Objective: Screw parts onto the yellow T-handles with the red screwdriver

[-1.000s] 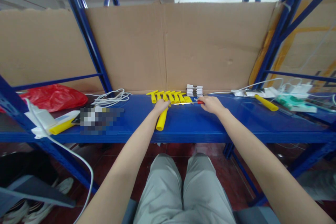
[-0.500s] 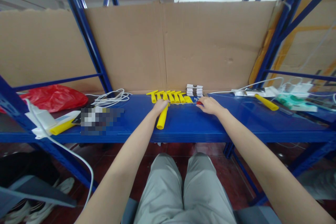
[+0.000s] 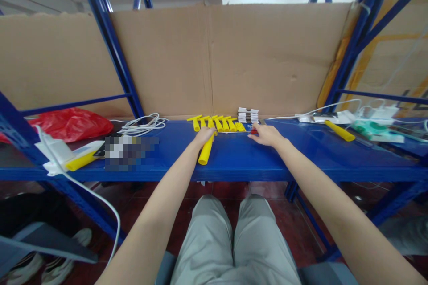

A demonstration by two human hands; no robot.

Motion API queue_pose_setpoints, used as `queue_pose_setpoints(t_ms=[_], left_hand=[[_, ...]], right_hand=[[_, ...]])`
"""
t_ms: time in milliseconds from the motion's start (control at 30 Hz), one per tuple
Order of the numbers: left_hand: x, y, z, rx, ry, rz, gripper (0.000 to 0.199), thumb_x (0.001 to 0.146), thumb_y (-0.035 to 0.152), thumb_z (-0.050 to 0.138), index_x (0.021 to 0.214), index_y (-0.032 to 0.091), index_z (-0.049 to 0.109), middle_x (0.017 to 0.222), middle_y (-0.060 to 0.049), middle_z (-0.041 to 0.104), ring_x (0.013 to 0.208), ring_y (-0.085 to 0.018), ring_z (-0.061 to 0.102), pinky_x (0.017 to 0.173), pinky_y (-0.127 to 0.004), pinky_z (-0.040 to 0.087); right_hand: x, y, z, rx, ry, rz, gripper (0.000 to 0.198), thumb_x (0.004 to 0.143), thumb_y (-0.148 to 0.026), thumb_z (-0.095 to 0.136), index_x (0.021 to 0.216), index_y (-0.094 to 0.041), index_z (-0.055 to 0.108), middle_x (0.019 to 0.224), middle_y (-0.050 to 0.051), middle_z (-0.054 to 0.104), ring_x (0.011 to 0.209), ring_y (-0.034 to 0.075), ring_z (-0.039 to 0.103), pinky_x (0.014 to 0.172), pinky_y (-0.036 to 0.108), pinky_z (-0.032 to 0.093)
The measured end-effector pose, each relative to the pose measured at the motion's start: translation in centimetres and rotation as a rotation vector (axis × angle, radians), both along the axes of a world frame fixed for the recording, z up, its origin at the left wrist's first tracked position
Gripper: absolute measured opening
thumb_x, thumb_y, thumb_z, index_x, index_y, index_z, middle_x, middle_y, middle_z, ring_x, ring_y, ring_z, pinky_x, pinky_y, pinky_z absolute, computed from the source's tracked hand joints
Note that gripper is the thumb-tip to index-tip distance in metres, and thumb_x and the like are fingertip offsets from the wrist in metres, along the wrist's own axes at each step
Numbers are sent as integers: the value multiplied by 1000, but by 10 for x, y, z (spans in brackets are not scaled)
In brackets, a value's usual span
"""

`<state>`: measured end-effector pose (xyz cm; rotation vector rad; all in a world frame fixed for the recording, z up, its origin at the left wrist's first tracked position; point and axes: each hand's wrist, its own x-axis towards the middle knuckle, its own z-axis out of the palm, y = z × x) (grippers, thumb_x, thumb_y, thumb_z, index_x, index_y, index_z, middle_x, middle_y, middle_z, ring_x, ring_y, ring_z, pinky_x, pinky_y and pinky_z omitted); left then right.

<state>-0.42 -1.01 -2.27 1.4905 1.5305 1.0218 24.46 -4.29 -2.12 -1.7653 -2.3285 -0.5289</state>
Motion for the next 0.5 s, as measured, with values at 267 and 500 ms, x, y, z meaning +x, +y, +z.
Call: queue_pose_setpoints(t_ms=[267, 500], left_hand=[[-2, 8, -4, 47, 66, -1, 15, 76, 21, 50, 75, 11, 61, 44, -2, 51, 40, -14, 49, 48, -25, 42], [-4, 2, 0, 62, 169, -1, 21, 78, 22, 49, 66, 11, 62, 45, -3, 52, 41, -14, 50, 52, -26, 43]], right_hand=[[2, 3, 2, 30, -27, 90, 25, 91, -34, 48, 100, -15, 60, 112, 16, 63, 100, 24, 60, 81, 31, 43], [1, 1, -1, -57, 65, -25, 31, 87, -40, 54, 109, -18, 54, 99, 12, 69, 90, 25, 65, 69, 30, 44]])
